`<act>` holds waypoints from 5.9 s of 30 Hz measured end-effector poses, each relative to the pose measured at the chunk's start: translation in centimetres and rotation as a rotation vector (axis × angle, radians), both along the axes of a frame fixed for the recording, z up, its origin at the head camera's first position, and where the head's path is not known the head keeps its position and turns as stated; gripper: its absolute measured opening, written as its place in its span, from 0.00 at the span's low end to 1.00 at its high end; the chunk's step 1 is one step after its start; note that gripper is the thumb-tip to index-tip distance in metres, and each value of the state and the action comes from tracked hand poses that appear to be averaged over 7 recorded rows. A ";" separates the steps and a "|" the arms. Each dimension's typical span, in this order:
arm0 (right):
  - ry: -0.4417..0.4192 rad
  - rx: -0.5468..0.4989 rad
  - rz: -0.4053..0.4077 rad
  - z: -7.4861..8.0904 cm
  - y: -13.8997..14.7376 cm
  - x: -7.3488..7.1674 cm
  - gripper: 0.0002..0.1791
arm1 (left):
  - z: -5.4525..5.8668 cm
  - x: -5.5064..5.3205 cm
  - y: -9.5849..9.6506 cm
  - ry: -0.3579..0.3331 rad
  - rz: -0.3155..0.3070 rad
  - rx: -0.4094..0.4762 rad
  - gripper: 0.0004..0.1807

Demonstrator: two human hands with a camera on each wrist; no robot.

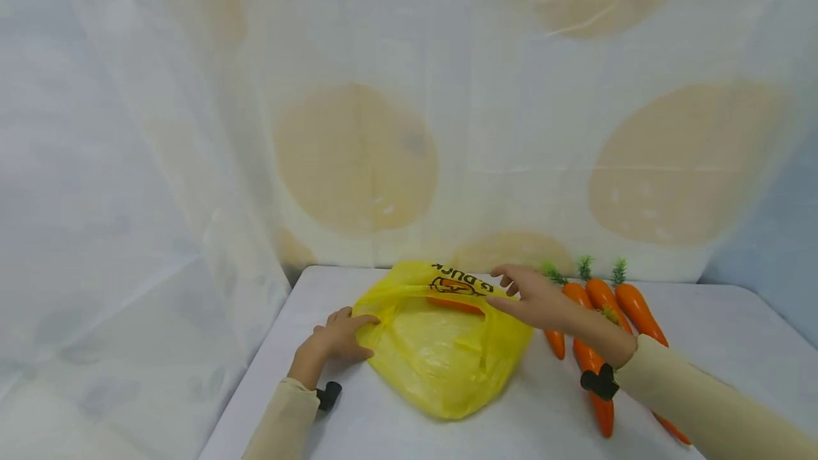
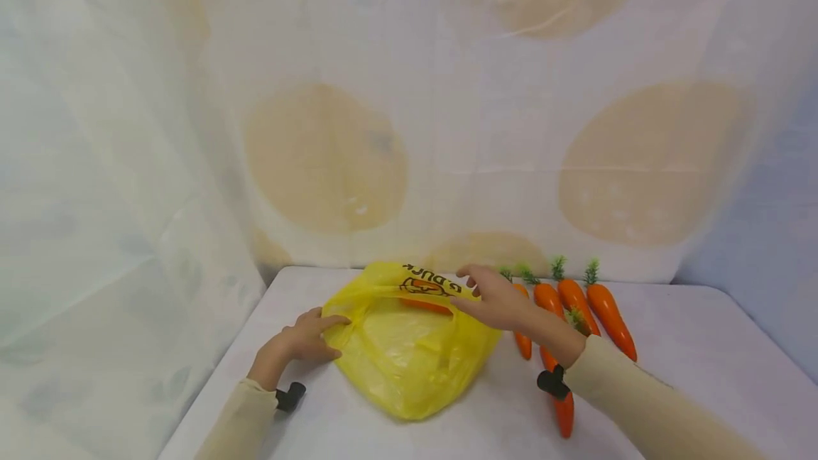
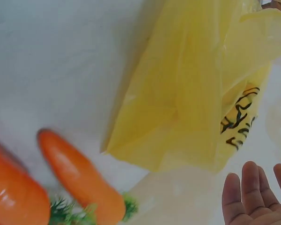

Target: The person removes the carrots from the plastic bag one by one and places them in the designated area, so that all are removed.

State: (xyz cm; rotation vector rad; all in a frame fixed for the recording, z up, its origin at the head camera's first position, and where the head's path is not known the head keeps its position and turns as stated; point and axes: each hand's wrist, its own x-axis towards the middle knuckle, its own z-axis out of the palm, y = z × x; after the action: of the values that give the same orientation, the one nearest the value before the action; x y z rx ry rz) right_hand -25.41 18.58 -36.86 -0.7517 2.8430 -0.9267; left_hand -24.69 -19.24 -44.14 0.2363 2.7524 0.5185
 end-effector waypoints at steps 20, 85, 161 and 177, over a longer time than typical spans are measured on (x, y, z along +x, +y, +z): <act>-0.079 0.025 0.045 -4.1 -5.1 -1.2 0.25 | -0.4 0.0 0.3 0.002 0.004 0.001 0.32; -0.157 0.255 0.066 -8.1 -5.8 -4.6 0.48 | -0.4 -0.1 0.5 -0.008 -0.004 -0.027 0.32; -0.523 0.059 0.138 -8.3 -6.6 -4.5 0.33 | -1.0 -0.8 0.6 0.006 -0.013 -0.013 0.32; -0.523 0.051 0.134 -8.7 -6.7 -4.6 0.32 | -1.1 -0.8 0.5 0.008 -0.029 -0.019 0.32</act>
State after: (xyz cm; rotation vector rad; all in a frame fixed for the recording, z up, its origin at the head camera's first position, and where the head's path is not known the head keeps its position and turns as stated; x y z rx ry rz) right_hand -29.97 11.88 -45.53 -0.5800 2.3233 -0.8726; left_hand -25.50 -18.72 -45.29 0.2737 2.7563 0.4846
